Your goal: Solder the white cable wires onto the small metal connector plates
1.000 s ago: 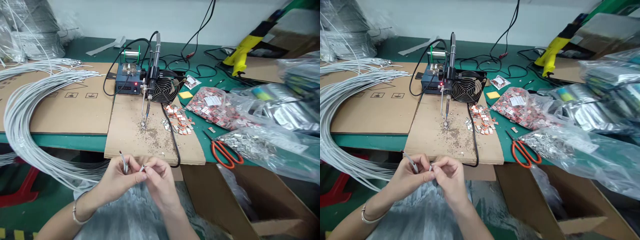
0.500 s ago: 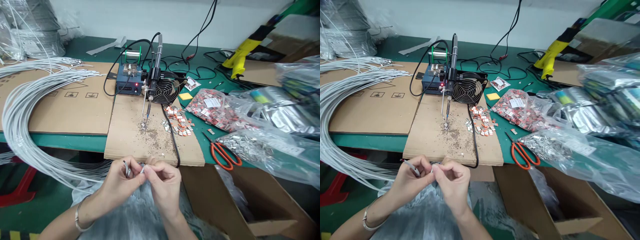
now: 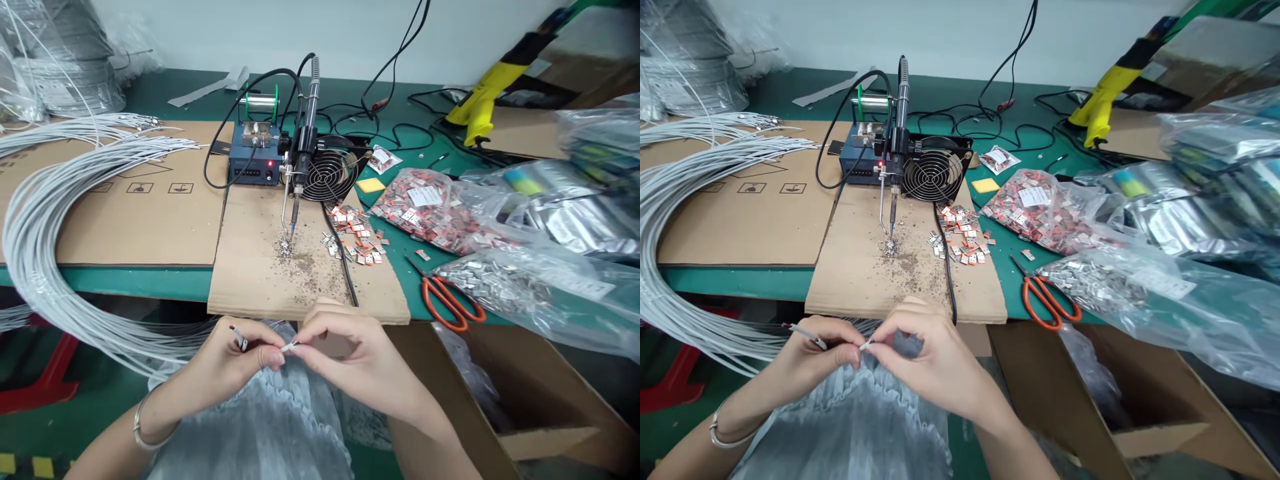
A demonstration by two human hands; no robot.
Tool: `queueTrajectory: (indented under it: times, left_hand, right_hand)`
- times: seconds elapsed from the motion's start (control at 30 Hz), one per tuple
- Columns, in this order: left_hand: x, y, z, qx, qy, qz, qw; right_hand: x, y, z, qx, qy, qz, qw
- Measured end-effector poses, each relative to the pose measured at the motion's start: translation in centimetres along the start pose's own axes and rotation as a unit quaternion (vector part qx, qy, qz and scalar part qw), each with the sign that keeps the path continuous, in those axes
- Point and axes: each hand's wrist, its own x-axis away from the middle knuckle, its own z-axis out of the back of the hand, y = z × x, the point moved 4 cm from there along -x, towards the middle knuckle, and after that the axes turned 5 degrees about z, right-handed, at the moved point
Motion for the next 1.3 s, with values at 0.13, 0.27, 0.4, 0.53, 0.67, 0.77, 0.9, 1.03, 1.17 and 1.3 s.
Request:
queueTrajectory:
  times: [0.13, 0.27, 0.4, 0.53, 0.67, 0.77, 0.9, 1.03, 1.17, 1.3]
  left_hand:
    - [-0.1, 0.0, -0.1, -0.031, -0.009, -0.006, 0.999]
    - [-0.4, 0.0, -0.3, 0.011, -0.007, 0.012, 1.000]
    - [-0.9, -0.3, -0.8, 0.120, -0.026, 0.032, 0.992]
    - [-0.9, -0.5, -0.9, 0.164, -0.081, 0.052, 0.982]
    - [-1.0, -0.2, -0.1, 0.162, -0.044, 0.087, 0.982]
    - [-1.3, 0.4, 0.7, 0.148, 0.028, 0.092, 0.984]
    - [-1.4, 0.7, 2.0, 0.151, 0.043, 0.084, 0.984]
    - [-1.0, -0.1, 3.5, 0.240, -0.034, 0.111, 0.964]
    - [-1.0, -0.2, 4.9, 0.321, -0.064, 0.106, 0.939]
    - [-1.2, 1.2, 6.9, 0.337, -0.040, 0.089, 0.937]
  right_hand:
    - [0.1, 0.2, 0.1, 0.012, -0.017, -0.003, 1.000]
    - [0.4, 1.2, -0.8, -0.099, 0.042, -0.010, 0.994]
    - [0.6, 2.7, -2.4, -0.295, 0.152, 0.006, 0.943]
    - [0.4, 3.3, -2.4, -0.332, 0.124, 0.017, 0.935]
    - [0.9, 3.8, -0.3, -0.241, 0.132, -0.021, 0.961]
    - [1.8, 4.1, 1.3, -0.110, 0.174, -0.051, 0.977]
    - [3.2, 4.1, 4.0, 0.076, 0.203, -0.043, 0.975]
    - [4.1, 4.9, 9.0, 0.268, 0.272, -0.075, 0.921]
    - [3.0, 6.5, 12.7, 0.396, 0.240, -0.109, 0.880]
    - [0.1, 7.8, 13.4, 0.425, 0.175, -0.114, 0.881]
